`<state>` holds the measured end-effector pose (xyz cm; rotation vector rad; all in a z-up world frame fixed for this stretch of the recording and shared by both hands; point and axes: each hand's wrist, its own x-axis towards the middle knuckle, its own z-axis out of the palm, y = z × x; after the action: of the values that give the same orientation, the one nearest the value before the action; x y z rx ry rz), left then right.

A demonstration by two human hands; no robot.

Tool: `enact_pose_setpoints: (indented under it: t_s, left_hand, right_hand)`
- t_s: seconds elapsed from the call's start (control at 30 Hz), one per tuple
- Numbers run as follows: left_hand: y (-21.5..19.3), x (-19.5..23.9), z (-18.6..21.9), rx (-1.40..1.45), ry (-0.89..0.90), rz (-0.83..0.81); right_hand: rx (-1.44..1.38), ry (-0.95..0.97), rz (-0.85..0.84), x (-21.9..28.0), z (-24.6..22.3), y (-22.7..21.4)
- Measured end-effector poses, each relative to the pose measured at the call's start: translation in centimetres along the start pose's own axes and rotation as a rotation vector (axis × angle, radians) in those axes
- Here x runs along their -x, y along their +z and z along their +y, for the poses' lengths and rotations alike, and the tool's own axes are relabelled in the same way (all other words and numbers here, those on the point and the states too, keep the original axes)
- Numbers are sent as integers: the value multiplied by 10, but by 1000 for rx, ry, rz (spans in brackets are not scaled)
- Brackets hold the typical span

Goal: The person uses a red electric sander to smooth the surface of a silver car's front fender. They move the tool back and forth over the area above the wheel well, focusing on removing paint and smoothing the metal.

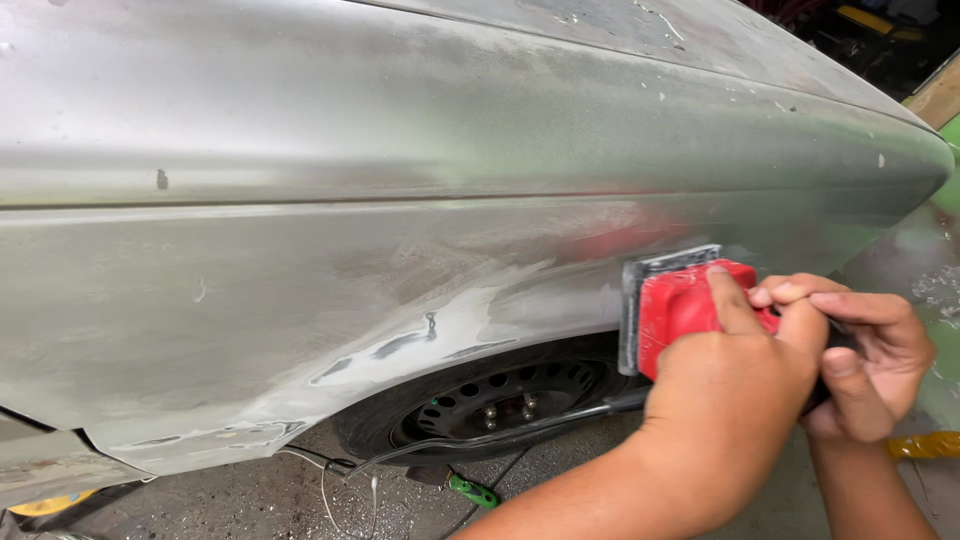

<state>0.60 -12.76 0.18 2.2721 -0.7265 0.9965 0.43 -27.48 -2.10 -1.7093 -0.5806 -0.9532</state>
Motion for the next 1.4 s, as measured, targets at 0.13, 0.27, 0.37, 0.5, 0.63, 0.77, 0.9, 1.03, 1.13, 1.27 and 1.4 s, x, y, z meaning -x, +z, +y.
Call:
enact_pose_setpoints:
  t_s: [0.13, 0.27, 0.37, 0.5, 0.63, 0.77, 0.9, 1.03, 1.13, 1.27, 1.4]
  left_hand:
    - [-25, 6, -25, -26, 26, -4]
    - [-57, 16, -55, -30, 78, -70]
    - [-77, 26, -77, 33, 91, -172]
    - [-83, 27, -83, 62, 113, -244]
    - [-52, 12, -53, 3, 105, -128]
    - [-15, -1, -23, -9, 91, -2]
    - [-4, -6, -17, 12, 118, -61]
    - [-25, -1, -31, -17, 108, -15]
    - [-50, 6, -51, -72, 145, -7]
    - [-85, 23, -86, 89, 123, -210]
    - [-115, 50, -122, 121, 88, -289]
  right_hand:
    - [-62, -21, 14, 0, -16, 34]
    - [2, -82, -60, -4, -39, 67]
    - [25, -110, -105, -5, -53, 93]
    - [-15, -129, -104, -2, -54, 102]
    - [-6, -107, -71, -4, -31, 65]
    - [-9, -138, -9, -4, -5, 27]
    - [-5, -149, 28, -4, 4, 15]
    - [-7, -148, 34, -5, -12, 38]
    - [14, -184, 40, -6, -28, 65]
    - [20, -207, -77, -7, -52, 103]
    - [57, -303, -181, -7, -72, 144]
